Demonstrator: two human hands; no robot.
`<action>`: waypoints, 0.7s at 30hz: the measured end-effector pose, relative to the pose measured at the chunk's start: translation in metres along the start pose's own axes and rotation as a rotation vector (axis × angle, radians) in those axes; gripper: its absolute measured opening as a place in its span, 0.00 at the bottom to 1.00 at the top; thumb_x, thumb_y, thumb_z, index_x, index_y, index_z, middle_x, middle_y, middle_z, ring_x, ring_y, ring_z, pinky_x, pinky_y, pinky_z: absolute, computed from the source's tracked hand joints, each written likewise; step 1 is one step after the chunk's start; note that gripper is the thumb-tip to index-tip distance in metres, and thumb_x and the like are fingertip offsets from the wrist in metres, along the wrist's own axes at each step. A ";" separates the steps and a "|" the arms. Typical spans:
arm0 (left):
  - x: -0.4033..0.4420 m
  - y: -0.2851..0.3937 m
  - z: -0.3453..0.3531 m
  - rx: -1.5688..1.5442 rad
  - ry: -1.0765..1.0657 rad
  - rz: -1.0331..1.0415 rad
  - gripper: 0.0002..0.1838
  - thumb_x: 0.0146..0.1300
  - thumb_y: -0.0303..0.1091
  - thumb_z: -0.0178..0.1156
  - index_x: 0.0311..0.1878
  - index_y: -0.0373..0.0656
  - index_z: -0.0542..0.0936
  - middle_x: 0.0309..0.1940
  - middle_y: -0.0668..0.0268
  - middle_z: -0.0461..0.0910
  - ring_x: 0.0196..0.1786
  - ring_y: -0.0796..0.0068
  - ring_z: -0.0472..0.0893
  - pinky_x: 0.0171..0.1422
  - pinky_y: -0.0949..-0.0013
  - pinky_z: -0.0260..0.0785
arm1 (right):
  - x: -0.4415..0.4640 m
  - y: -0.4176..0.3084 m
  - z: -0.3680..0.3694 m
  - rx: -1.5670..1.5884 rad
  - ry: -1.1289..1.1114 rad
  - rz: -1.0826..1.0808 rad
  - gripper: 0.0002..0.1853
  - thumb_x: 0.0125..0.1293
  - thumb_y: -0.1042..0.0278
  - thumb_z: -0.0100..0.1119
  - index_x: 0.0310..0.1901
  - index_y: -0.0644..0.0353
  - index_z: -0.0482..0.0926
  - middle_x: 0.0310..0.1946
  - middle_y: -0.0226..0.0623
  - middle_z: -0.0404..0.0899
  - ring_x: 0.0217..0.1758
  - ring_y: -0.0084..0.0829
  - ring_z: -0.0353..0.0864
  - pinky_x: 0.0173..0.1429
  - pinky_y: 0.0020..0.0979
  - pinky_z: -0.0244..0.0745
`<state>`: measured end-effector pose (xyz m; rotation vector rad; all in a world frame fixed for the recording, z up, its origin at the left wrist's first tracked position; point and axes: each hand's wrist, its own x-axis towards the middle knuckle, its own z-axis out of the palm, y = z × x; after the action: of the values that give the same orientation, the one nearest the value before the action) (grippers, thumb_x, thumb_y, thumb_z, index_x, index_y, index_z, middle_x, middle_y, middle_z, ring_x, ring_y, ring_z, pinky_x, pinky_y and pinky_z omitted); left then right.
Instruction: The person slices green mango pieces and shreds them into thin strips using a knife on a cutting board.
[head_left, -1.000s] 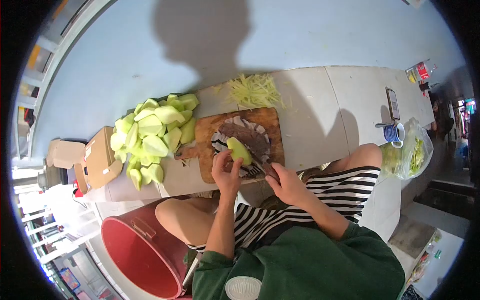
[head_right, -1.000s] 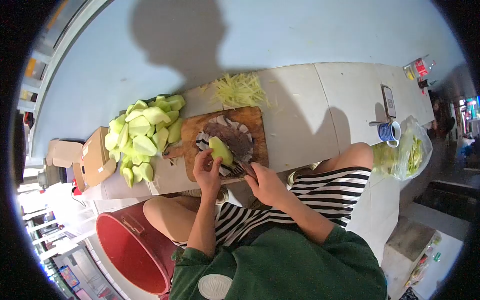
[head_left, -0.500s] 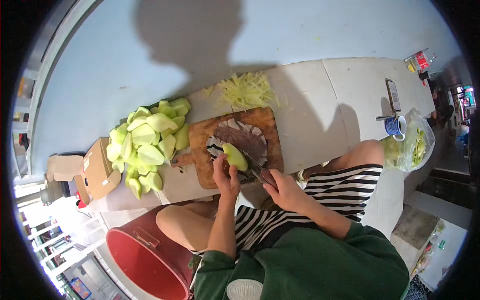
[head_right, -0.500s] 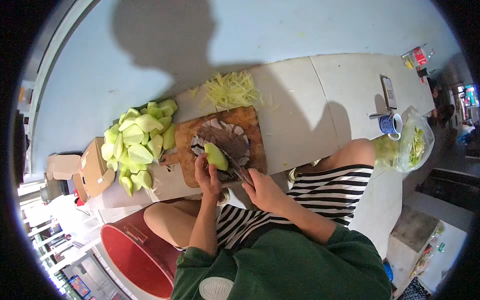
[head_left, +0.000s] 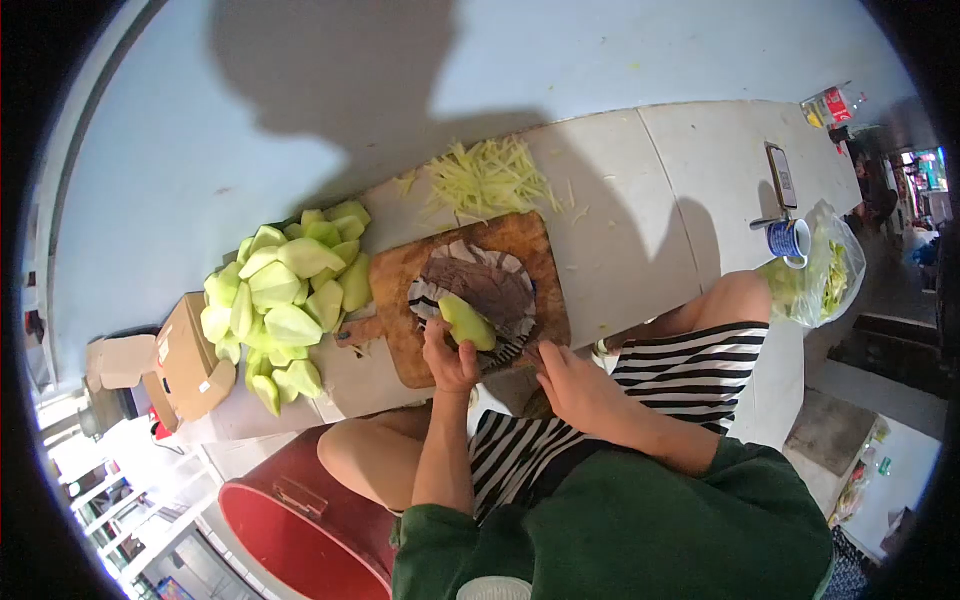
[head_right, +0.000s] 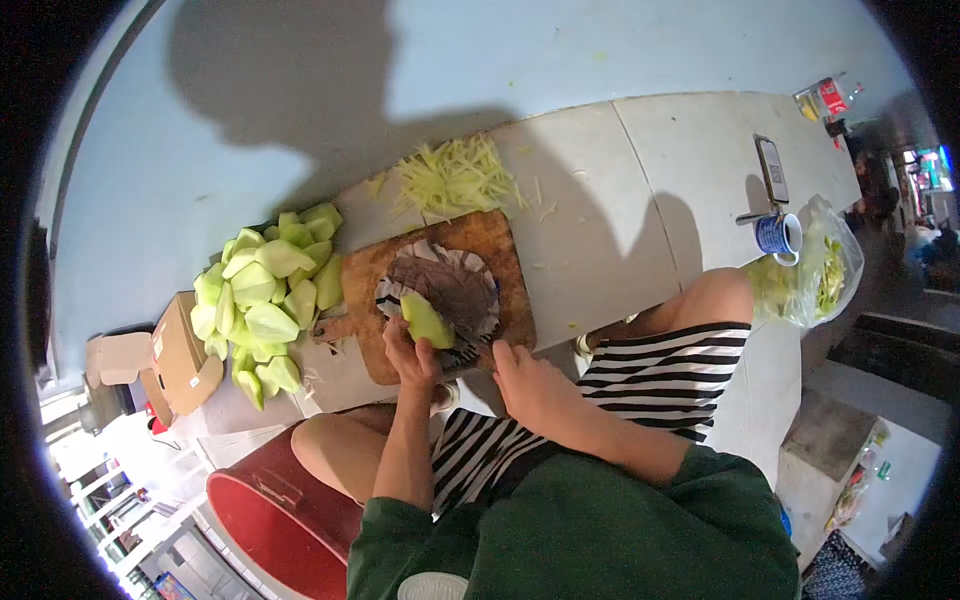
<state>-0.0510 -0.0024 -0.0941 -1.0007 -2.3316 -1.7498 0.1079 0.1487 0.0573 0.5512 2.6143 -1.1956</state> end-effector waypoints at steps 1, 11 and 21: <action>0.002 0.000 0.000 0.011 -0.016 0.009 0.26 0.72 0.55 0.55 0.53 0.38 0.68 0.42 0.48 0.75 0.40 0.47 0.77 0.47 0.55 0.71 | -0.003 -0.005 -0.004 -0.107 0.021 -0.034 0.19 0.72 0.70 0.52 0.60 0.72 0.64 0.40 0.62 0.78 0.34 0.61 0.84 0.36 0.51 0.82; -0.002 -0.014 0.009 -0.088 0.007 0.036 0.27 0.70 0.55 0.56 0.55 0.39 0.68 0.40 0.47 0.78 0.37 0.45 0.77 0.41 0.51 0.71 | -0.007 -0.039 -0.033 -0.288 -0.123 -0.030 0.24 0.66 0.75 0.54 0.62 0.74 0.64 0.40 0.54 0.78 0.29 0.48 0.87 0.30 0.39 0.84; 0.002 -0.006 0.005 -0.032 -0.052 -0.046 0.30 0.70 0.60 0.55 0.52 0.38 0.72 0.38 0.50 0.79 0.34 0.48 0.78 0.35 0.56 0.73 | -0.007 -0.041 -0.044 -0.228 -0.199 0.025 0.23 0.67 0.75 0.53 0.62 0.73 0.64 0.38 0.51 0.77 0.28 0.47 0.86 0.28 0.41 0.83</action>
<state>-0.0545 0.0025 -0.1004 -1.0163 -2.3837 -1.8049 0.0953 0.1565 0.1162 0.3981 2.5195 -0.8789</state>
